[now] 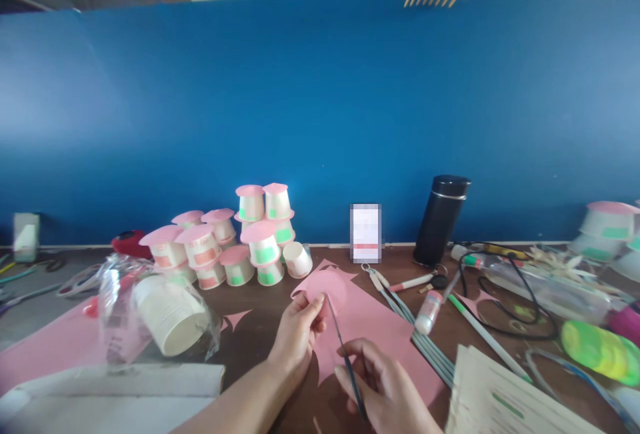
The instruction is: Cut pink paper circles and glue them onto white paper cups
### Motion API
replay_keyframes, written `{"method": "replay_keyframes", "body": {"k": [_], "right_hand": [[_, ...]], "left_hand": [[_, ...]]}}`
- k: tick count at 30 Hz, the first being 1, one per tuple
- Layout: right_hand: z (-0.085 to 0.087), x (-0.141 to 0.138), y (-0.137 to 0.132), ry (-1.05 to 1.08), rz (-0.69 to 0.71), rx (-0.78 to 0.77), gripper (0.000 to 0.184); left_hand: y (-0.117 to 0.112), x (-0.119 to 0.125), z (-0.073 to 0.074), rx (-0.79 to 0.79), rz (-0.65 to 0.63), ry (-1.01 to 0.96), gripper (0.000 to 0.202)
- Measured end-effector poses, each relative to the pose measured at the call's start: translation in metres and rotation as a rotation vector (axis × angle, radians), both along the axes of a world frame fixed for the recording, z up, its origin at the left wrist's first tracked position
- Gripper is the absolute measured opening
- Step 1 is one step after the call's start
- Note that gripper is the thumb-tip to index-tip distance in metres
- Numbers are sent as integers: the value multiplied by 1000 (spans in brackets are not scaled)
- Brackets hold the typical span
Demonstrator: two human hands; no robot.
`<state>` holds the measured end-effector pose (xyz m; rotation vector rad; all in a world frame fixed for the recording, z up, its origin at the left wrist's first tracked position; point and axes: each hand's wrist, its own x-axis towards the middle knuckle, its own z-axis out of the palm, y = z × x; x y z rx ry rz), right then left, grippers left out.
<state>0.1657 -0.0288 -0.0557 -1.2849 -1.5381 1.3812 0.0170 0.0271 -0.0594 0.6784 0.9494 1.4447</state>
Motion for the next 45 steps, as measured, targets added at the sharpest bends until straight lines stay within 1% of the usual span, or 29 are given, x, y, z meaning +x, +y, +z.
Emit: {"method": "replay_keyframes", "body": {"k": [3, 6, 10, 17, 27, 36, 45], "right_hand": [[-2, 0, 1, 10, -1, 12, 39], [1, -1, 0, 15, -7, -2, 41], [7, -2, -1, 29, -19, -29, 40], [5, -2, 0, 19, -13, -13, 40], [10, -3, 0, 30, -13, -31, 40], [11, -2, -1, -18, -18, -27, 35], [12, -2, -2, -59, -18, 13, 31]], "left_hand": [[0, 0, 0, 7, 1, -2, 34], [0, 0, 0, 13, 6, -1, 33], [0, 0, 1, 11, 13, 4, 34], [0, -1, -1, 18, 7, 19, 33], [0, 0, -2, 37, 15, 25, 35], [1, 0, -3, 38, 18, 34, 37], [0, 1, 1, 16, 14, 29, 36]]}}
